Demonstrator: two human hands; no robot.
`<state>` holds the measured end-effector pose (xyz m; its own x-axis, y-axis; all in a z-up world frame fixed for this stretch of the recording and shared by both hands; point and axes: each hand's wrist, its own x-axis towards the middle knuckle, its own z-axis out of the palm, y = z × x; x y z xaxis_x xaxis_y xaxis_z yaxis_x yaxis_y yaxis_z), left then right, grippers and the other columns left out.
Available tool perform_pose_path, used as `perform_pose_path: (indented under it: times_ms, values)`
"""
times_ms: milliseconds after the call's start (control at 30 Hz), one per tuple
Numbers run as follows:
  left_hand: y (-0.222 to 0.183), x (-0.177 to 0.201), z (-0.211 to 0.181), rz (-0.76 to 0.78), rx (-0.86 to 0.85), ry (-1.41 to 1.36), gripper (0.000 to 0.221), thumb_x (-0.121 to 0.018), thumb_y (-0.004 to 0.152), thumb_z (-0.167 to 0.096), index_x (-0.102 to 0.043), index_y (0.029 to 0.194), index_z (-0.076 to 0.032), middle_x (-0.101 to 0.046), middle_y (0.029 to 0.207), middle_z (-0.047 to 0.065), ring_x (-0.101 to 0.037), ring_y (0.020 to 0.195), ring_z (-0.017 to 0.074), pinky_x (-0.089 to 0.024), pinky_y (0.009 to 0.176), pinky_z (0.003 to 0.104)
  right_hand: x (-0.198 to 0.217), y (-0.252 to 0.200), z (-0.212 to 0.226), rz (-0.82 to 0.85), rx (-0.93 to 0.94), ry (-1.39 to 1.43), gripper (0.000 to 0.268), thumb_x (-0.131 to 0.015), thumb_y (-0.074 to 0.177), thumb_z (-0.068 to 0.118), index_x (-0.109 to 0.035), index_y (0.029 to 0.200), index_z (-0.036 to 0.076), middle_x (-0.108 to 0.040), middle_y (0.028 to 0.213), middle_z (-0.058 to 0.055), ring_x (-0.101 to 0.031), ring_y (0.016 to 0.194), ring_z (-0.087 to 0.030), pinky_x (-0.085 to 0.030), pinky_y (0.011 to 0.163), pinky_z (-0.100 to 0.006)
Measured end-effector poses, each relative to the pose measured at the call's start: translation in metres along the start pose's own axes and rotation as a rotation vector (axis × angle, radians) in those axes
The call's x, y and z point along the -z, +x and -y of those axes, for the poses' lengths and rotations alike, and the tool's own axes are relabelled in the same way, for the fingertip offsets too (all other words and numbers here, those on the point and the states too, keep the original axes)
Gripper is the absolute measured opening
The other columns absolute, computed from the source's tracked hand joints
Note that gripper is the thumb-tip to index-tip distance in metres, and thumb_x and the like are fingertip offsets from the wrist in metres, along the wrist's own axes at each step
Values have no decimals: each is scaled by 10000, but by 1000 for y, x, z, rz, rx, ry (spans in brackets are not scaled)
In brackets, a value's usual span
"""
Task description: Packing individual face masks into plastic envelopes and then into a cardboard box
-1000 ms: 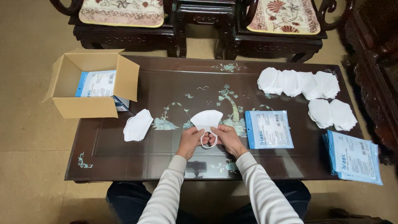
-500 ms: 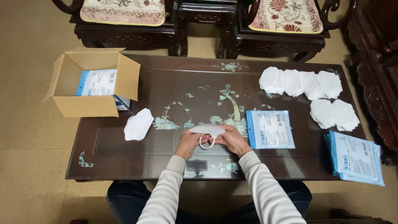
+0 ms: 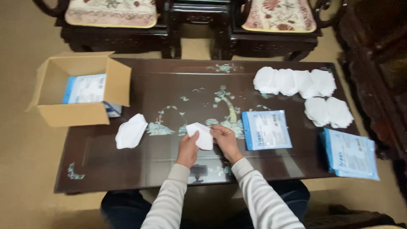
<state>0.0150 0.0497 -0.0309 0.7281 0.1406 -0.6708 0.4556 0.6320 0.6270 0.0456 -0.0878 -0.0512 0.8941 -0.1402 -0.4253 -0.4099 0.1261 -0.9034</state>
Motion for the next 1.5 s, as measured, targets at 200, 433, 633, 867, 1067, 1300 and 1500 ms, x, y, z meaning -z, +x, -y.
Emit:
perform_pose_path:
  times_ms: [200, 433, 633, 867, 1067, 1300, 1500]
  values:
    - [1, 3, -7, 32, 3, 25, 399, -760, 969, -247, -664, 1294, -36, -692, 1261, 140, -666, 1154, 245, -549, 982, 417, 82, -29, 68, -416, 788, -867, 302, -715, 963, 228, -711, 1228, 85, -721, 1163, -161, -687, 1110, -350, -561, 958, -443]
    - [2, 3, -2, -7, 7, 17, 462, -793, 940, -249, -644, 1314, -23, -679, 1211, 133, -660, 1114, 236, -553, 948, 437, 142, -11, 45, -368, 729, -1207, 532, -799, 836, 394, -725, 1192, 5, -654, 1258, -218, -632, 1231, -390, -506, 1076, -454]
    - [3, 9, -8, 63, 3, 10, 440, -751, 978, -211, -627, 1350, -12, -675, 1250, 165, -672, 1133, 277, -575, 939, 454, 152, -3, 30, -364, 766, -1287, 316, -742, 911, 314, -764, 1053, 32, -666, 1267, -156, -604, 1305, -347, -489, 1117, -412]
    - [-22, 1, 1, 233, 3, 55, 396, -798, 937, -179, -681, 1263, 14, -716, 1107, 144, -714, 1007, 234, -611, 858, 457, 107, -22, 17, -242, 860, -1272, 182, -639, 996, 274, -709, 991, 106, -726, 1155, -89, -711, 1123, -280, -592, 917, -390]
    - [39, 12, 43, 197, -187, 464, 290, -817, 868, -257, -781, 1058, -41, -719, 817, 66, -661, 743, 124, -569, 633, 319, 53, -47, 18, -88, 657, -1066, 188, -502, 1050, 257, -575, 1062, 85, -710, 1244, -134, -727, 1024, -372, -593, 830, -504]
    - [77, 28, 60, 127, -254, 849, 270, -800, 818, -403, -819, 1005, -209, -739, 753, 22, -702, 753, 128, -555, 673, 334, 24, -66, 10, -106, 738, -1101, 169, -548, 1017, 232, -602, 960, 83, -719, 1189, -113, -748, 978, -336, -614, 777, -475]
    - [47, 33, 41, 57, -65, 458, 432, -613, 1023, -348, -704, 1243, 13, -728, 1144, 135, -654, 1000, 239, -560, 778, 411, 41, -37, -15, -152, 869, -976, 394, -576, 1044, 289, -629, 1291, -13, -644, 1293, -286, -626, 1206, -443, -503, 1028, -519]
